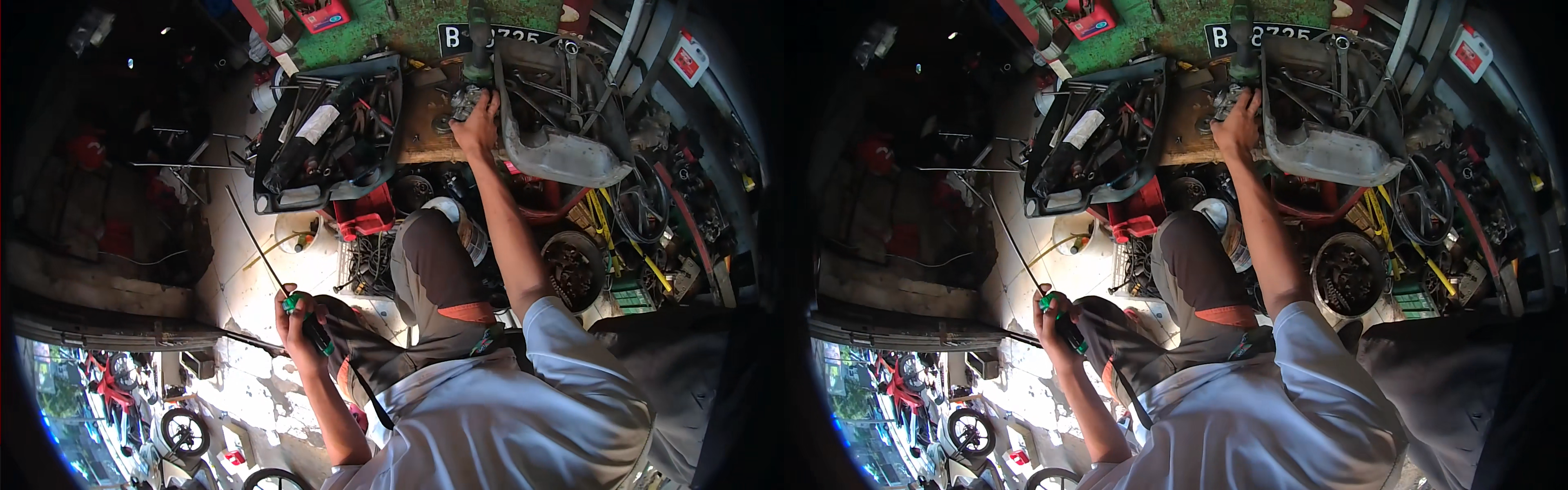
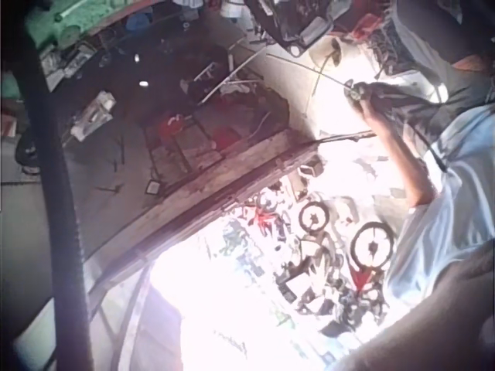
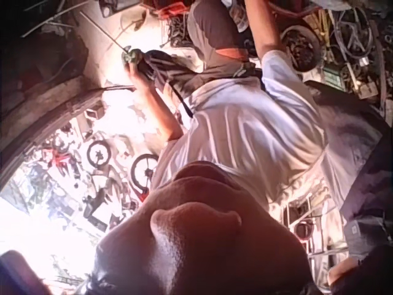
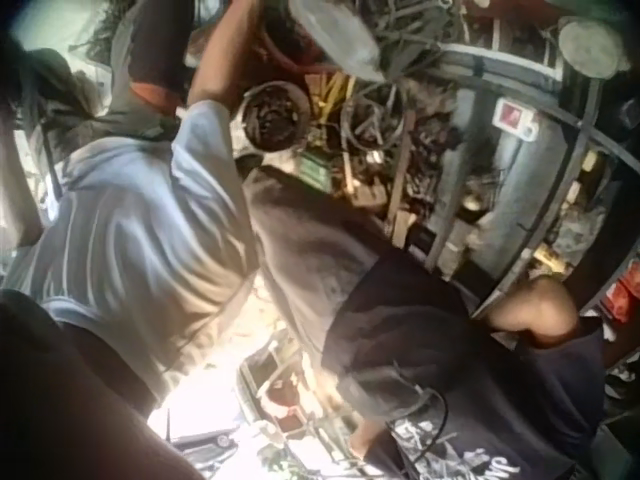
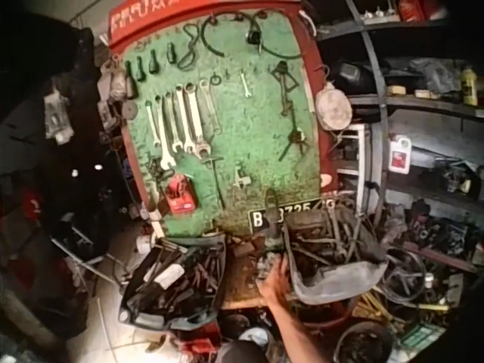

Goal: Dismantling and cleaning a motorcycle carburetor using a screwdriver.

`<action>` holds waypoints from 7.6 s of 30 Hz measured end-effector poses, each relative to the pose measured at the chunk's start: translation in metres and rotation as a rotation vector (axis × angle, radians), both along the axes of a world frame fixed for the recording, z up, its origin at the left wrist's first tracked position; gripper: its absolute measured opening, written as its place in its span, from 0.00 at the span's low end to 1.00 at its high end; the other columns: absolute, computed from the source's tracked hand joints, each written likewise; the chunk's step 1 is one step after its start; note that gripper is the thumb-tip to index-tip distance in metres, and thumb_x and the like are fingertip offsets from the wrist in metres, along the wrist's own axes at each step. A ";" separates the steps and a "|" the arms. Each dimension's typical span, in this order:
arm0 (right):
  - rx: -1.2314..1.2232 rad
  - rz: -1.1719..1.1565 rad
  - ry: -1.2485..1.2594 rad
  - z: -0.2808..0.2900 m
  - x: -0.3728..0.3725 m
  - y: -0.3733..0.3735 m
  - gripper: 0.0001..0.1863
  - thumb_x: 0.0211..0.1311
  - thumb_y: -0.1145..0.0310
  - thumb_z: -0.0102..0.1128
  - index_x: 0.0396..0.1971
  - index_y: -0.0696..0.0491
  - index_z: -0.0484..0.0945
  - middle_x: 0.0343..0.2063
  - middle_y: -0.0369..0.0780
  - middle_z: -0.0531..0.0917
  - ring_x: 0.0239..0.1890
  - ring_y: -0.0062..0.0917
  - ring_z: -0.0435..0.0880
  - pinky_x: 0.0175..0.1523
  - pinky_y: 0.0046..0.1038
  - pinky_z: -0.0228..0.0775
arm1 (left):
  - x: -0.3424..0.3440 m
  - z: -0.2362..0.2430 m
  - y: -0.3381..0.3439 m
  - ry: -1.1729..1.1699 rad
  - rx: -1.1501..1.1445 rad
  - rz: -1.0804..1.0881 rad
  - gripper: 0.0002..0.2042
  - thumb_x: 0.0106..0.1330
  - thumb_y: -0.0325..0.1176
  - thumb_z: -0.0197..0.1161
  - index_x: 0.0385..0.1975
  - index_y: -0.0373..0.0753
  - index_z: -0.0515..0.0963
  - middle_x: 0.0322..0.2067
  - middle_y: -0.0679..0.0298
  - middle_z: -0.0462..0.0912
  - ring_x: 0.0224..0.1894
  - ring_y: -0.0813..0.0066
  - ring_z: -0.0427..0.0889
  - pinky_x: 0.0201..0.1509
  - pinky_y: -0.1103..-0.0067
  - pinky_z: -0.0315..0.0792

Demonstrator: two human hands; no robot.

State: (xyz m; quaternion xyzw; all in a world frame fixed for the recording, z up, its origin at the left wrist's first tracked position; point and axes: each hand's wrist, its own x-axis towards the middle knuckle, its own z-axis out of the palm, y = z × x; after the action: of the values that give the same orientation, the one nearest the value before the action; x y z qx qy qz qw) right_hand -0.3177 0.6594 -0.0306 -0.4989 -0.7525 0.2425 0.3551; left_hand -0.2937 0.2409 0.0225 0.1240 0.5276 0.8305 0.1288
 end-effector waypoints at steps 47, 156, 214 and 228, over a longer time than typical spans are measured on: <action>0.378 1.308 0.493 0.136 0.014 -0.318 0.24 0.40 0.68 0.72 0.38 0.56 0.71 0.24 0.38 0.69 0.23 0.21 0.71 0.22 0.21 0.63 | -0.081 0.073 0.012 0.143 0.644 -0.028 0.42 0.31 0.29 0.49 0.60 0.40 0.55 0.52 0.52 0.64 0.52 0.56 0.69 0.57 0.69 0.66; -1.484 1.835 1.122 0.071 0.001 -0.193 0.22 0.53 0.72 0.60 0.45 0.57 0.60 0.24 0.43 0.78 0.10 0.26 0.73 0.11 0.20 0.67 | -0.108 0.009 -0.022 0.014 0.392 0.412 0.31 0.44 0.24 0.64 0.52 0.38 0.60 0.39 0.58 0.73 0.39 0.67 0.77 0.42 0.72 0.75; -0.862 0.887 0.769 0.045 0.135 -0.162 0.18 0.57 0.75 0.53 0.48 0.57 0.66 0.18 0.35 0.71 0.09 0.13 0.66 0.13 0.14 0.57 | -0.106 0.012 0.068 -0.709 1.471 -0.466 0.38 0.42 0.52 0.69 0.53 0.38 0.66 0.52 0.59 0.71 0.56 0.56 0.65 0.56 0.59 0.60; -0.566 0.471 0.982 -0.045 0.203 -0.141 0.15 0.58 0.76 0.52 0.45 0.55 0.64 0.20 0.34 0.69 0.11 0.16 0.69 0.14 0.16 0.58 | -0.065 0.015 0.170 -0.648 0.960 -0.497 0.32 0.45 0.51 0.65 0.49 0.41 0.67 0.47 0.52 0.69 0.53 0.51 0.63 0.52 0.56 0.59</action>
State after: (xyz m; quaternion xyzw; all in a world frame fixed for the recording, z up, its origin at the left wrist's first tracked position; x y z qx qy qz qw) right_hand -0.1145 0.5185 -0.0760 -0.2242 -0.4973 0.7065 0.4508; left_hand -0.3590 0.4113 0.0375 0.0288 -0.0145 0.9154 0.4013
